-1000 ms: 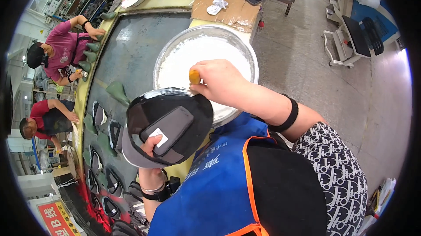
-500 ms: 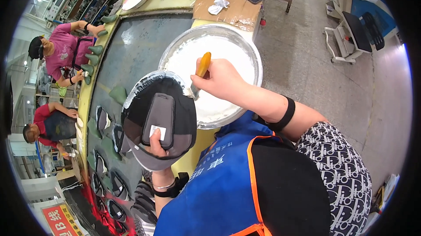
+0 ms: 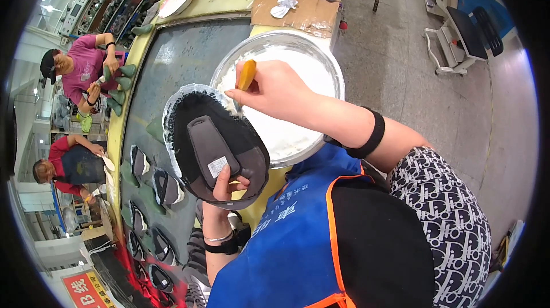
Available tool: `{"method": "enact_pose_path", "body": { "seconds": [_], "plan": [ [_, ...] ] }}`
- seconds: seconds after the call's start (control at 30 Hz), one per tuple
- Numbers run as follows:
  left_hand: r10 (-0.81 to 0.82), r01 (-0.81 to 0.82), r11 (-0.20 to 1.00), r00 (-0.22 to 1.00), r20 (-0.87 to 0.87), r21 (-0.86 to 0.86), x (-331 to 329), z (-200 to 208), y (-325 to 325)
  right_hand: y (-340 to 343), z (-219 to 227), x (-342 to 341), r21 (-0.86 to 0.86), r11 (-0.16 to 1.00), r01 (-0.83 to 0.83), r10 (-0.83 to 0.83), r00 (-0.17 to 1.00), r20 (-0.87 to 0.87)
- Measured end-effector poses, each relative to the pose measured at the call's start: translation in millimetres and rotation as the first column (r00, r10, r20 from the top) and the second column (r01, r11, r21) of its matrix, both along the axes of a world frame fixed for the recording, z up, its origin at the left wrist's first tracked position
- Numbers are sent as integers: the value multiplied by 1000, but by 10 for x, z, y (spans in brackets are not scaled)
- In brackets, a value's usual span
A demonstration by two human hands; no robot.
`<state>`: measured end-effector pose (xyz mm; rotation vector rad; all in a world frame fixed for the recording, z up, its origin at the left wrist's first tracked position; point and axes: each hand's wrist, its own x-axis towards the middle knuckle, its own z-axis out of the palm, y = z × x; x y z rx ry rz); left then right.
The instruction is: Applying glue to the edges of shoe components using a brush on an assembly line.
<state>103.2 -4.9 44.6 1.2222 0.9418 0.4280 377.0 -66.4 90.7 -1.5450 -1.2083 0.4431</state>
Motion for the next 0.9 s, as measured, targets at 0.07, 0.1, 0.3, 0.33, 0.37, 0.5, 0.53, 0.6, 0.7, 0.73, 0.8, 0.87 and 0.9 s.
{"method": "enact_pose_path", "body": {
  "seconds": [0.07,0.1,0.3,0.33,0.37,0.5,0.53,0.6,0.7,0.73,0.8,0.87,0.9],
  "plan": [
    [-7,6,998,1000,9,62,30,9,-5,-33,-23,-36,-14,999,-36,36,999,-1],
    [38,-37,994,999,-8,107,41,11,0,-62,-34,-71,-61,997,-52,52,999,4],
    [172,-188,920,982,77,344,139,-96,93,-220,-28,-152,-203,971,-130,158,979,129],
    [141,-161,891,987,79,425,161,-124,97,-205,-27,-147,-167,981,-96,126,975,180],
    [153,-153,867,987,39,473,197,-161,103,-185,-30,-139,-121,991,-62,89,968,233],
    [143,-140,790,989,42,597,320,-302,130,-33,-61,-134,131,991,-25,-7,971,240],
    [127,-123,777,991,38,617,330,-332,144,-34,-65,-133,29,999,-41,34,977,211],
    [4,-94,738,991,136,669,315,-387,180,-78,-61,-135,-186,980,-68,104,976,190],
    [122,-118,650,991,50,750,188,-474,185,-187,-22,-105,-287,943,-169,208,972,111],
    [69,-96,684,995,66,723,171,-511,265,-200,-7,-102,-272,949,-158,192,976,101],
    [127,-197,903,971,201,382,170,-605,412,-168,21,-87,-129,984,-125,138,986,97],
    [166,-171,894,985,48,415,152,-664,535,-117,38,-50,3,995,-100,99,992,79],
    [142,-145,849,989,46,508,146,-685,576,-105,40,-38,-65,992,-109,114,990,79]
  ]
}}
